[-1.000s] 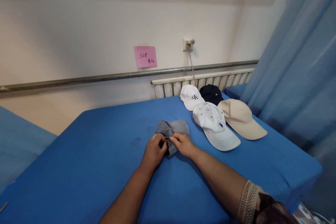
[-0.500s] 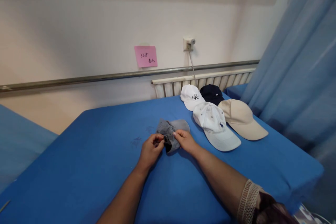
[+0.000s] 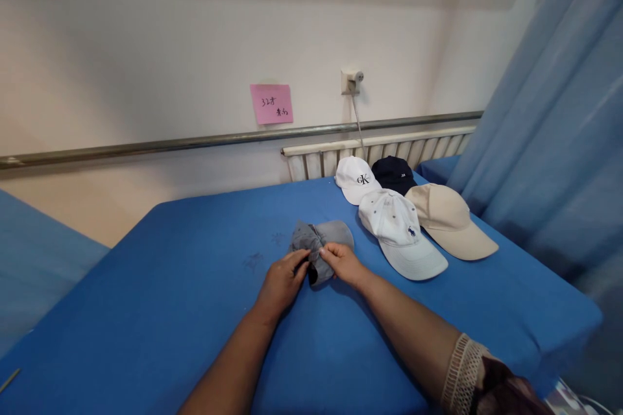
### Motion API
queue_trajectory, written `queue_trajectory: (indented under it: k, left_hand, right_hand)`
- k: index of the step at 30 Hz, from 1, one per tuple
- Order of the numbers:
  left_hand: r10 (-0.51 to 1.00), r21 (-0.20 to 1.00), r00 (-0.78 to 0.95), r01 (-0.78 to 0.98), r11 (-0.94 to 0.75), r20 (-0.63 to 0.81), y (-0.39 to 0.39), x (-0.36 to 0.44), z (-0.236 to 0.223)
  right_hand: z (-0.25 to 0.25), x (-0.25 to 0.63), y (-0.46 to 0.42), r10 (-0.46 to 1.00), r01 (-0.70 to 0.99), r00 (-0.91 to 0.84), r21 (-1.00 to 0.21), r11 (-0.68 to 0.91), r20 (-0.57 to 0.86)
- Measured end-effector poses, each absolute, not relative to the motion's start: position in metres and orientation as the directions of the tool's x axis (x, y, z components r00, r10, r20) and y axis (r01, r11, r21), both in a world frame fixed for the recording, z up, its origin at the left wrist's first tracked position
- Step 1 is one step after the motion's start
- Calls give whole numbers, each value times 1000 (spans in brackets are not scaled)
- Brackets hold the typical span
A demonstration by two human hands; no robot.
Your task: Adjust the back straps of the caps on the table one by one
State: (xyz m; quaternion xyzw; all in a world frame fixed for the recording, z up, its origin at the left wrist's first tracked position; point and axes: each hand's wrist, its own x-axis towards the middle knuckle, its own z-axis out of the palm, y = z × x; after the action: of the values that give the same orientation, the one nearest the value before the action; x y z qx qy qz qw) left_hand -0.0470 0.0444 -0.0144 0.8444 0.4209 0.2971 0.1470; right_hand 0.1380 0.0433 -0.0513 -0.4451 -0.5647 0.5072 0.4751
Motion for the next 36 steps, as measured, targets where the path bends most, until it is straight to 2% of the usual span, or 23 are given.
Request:
queue_trajectory:
  k: [10,13,19,24,30,36]
  left_hand:
    - [805,355,440,735,-578,399,45,-39,-16]
    - [821,375,409,744,-553,400,48,-41,-14]
    - [814,506,401,641,-577,421,45,-46,-11]
    - [782,480,455,619,-621,426,45,-46,-15]
    - [788,397,491,683,-613,371,45,-42,-11]
    - [812,453,449,675,-582,374,42,-37,-11]
  right_hand:
    - [-49,136,40,976,43,-190,-992,118,108]
    - [-50,135,39,972,31,-198,-990,137,129]
    - [-51,137,41,984,-3,-153,-996,92,91]
    - [-52,137,41,980,0,-173,-995,96,94]
    - [-52,137,41,976,9,-188,-994,111,108]
    - [-48,138,39,969,48,-198,-986,162,150]
